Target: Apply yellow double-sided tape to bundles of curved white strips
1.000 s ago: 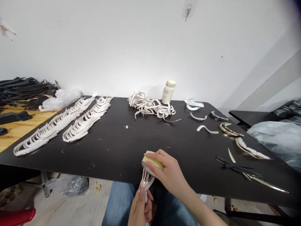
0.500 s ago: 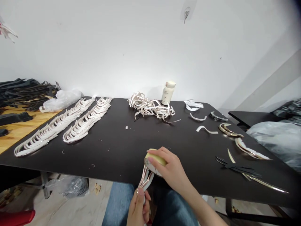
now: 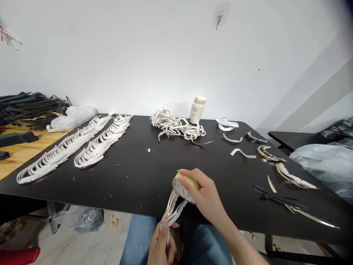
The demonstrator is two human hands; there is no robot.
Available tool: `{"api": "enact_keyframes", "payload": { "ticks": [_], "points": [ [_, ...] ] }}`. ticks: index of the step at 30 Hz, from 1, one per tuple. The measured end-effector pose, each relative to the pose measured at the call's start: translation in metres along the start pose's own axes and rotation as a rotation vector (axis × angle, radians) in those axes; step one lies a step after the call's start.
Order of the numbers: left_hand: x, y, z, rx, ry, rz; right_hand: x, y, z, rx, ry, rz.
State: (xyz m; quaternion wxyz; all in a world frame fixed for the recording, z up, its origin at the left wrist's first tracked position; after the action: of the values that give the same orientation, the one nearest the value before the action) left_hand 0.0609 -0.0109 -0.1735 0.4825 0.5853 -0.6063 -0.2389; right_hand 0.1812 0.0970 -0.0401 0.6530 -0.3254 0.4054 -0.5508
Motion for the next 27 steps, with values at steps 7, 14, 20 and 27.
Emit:
{"api": "enact_keyframes", "payload": {
  "ticks": [7,14,20,27],
  "points": [
    [-0.004,0.000,0.003,0.000,-0.041,0.039,0.003,0.002,-0.008,0.052,0.022,0.086],
    [-0.004,-0.003,0.000,0.097,-0.109,0.131,-0.007,-0.008,-0.012,0.097,-0.102,0.007],
    [-0.002,-0.003,0.005,0.046,-0.016,0.069,0.009,-0.013,0.001,-0.124,-0.024,0.061],
    [-0.002,0.000,0.003,-0.014,0.003,0.038,0.015,-0.005,-0.012,0.060,-0.139,0.031]
  ]
}}
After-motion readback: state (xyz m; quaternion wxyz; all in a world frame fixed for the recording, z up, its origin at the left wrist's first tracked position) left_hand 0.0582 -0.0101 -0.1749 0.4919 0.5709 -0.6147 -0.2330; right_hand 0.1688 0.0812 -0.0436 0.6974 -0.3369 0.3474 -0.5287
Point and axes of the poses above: each hand's wrist, its own x-axis away from the middle knuckle, its own z-axis out of the back of the hand, y = z × x, the point moved 5 cm from there along -x, towards the middle knuckle, and after that the axes turned 9 degrees about -z, right-handed, at the moved point
